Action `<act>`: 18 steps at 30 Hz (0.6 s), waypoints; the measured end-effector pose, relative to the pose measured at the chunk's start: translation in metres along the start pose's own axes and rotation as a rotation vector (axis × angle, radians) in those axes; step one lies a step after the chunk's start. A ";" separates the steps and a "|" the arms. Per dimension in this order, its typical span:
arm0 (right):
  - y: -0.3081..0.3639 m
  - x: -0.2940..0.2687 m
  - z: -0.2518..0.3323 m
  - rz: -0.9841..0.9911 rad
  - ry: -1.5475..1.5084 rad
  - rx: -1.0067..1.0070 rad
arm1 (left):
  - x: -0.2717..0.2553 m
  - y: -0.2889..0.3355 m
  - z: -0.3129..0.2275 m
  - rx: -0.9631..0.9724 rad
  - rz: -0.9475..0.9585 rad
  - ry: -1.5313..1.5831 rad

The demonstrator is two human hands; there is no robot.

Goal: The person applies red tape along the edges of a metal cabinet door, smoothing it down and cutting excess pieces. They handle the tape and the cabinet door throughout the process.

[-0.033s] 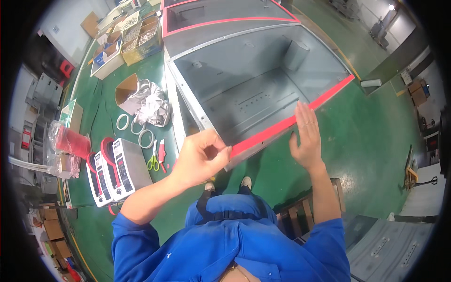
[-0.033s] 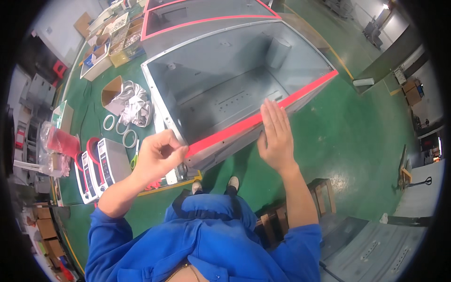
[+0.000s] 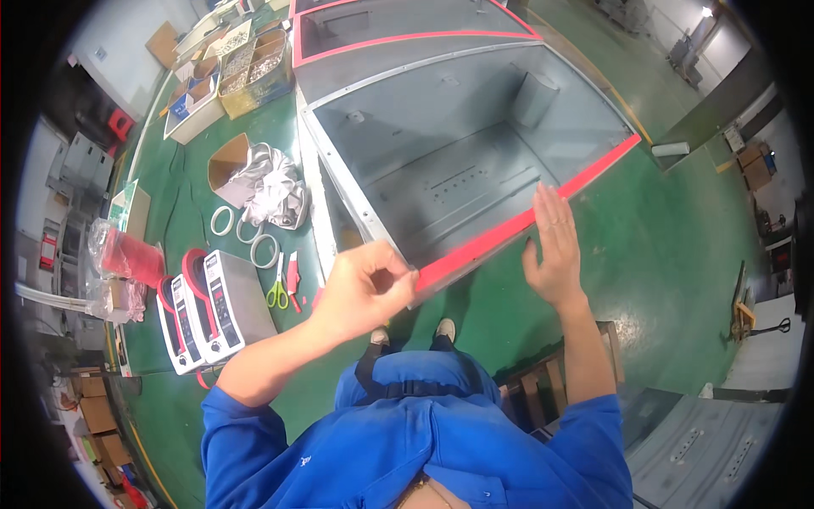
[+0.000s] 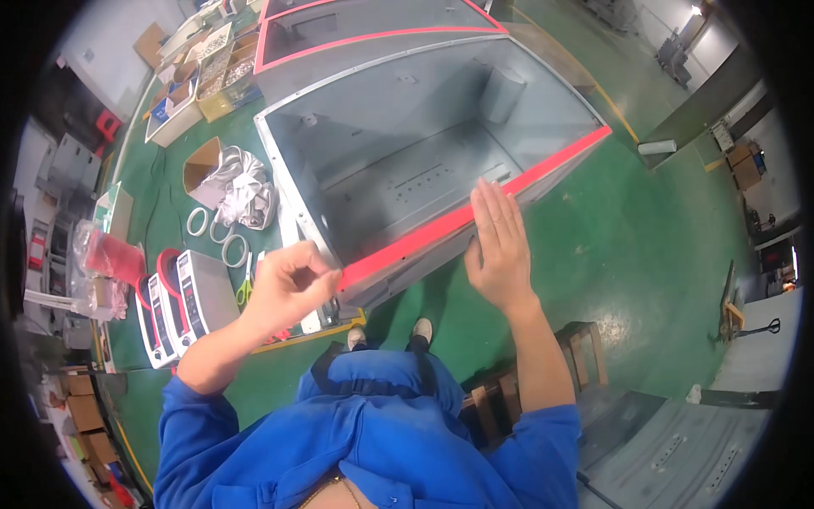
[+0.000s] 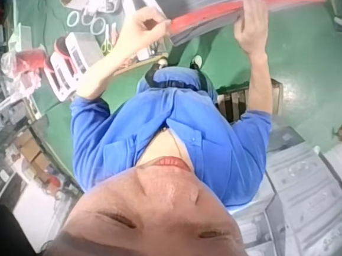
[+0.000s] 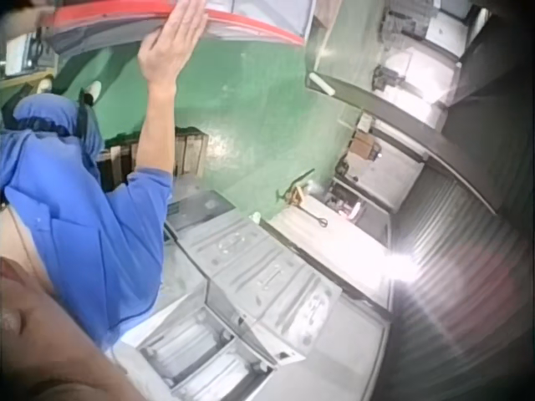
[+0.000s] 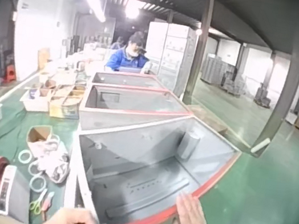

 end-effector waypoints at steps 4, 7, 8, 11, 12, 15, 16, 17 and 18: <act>0.001 0.001 -0.001 -0.012 -0.003 0.000 | 0.004 0.010 0.017 -0.108 0.096 -0.053; 0.002 0.001 -0.003 -0.024 0.003 -0.003 | 0.005 0.007 0.013 -0.068 0.090 -0.079; 0.001 0.001 -0.004 -0.027 0.005 -0.001 | 0.004 0.005 0.012 -0.045 0.082 -0.097; 0.002 0.004 -0.004 -0.034 0.000 -0.002 | 0.004 0.003 0.008 -0.043 0.080 -0.160; 0.001 0.004 -0.004 -0.037 0.002 -0.001 | 0.004 0.002 0.007 -0.050 0.087 -0.179; 0.001 0.003 -0.004 -0.042 -0.002 -0.002 | 0.007 0.002 0.003 -0.030 0.144 -0.224; 0.002 0.003 -0.004 -0.044 -0.003 -0.003 | 0.007 0.002 0.003 -0.034 0.143 -0.226; 0.002 0.003 -0.004 -0.047 -0.004 -0.004 | 0.007 0.002 0.004 -0.038 0.142 -0.228; 0.002 0.003 -0.004 -0.050 -0.005 -0.005 | 0.008 0.002 0.004 -0.041 0.142 -0.231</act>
Point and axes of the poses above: each hand's wrist, its own y-axis away from the middle knuckle, its own x-axis out of the palm, z = x × y, the point moved 9 cm from there along -y, towards the middle knuckle, and after that the axes turned 15 degrees about x, right-handed, at the moved point
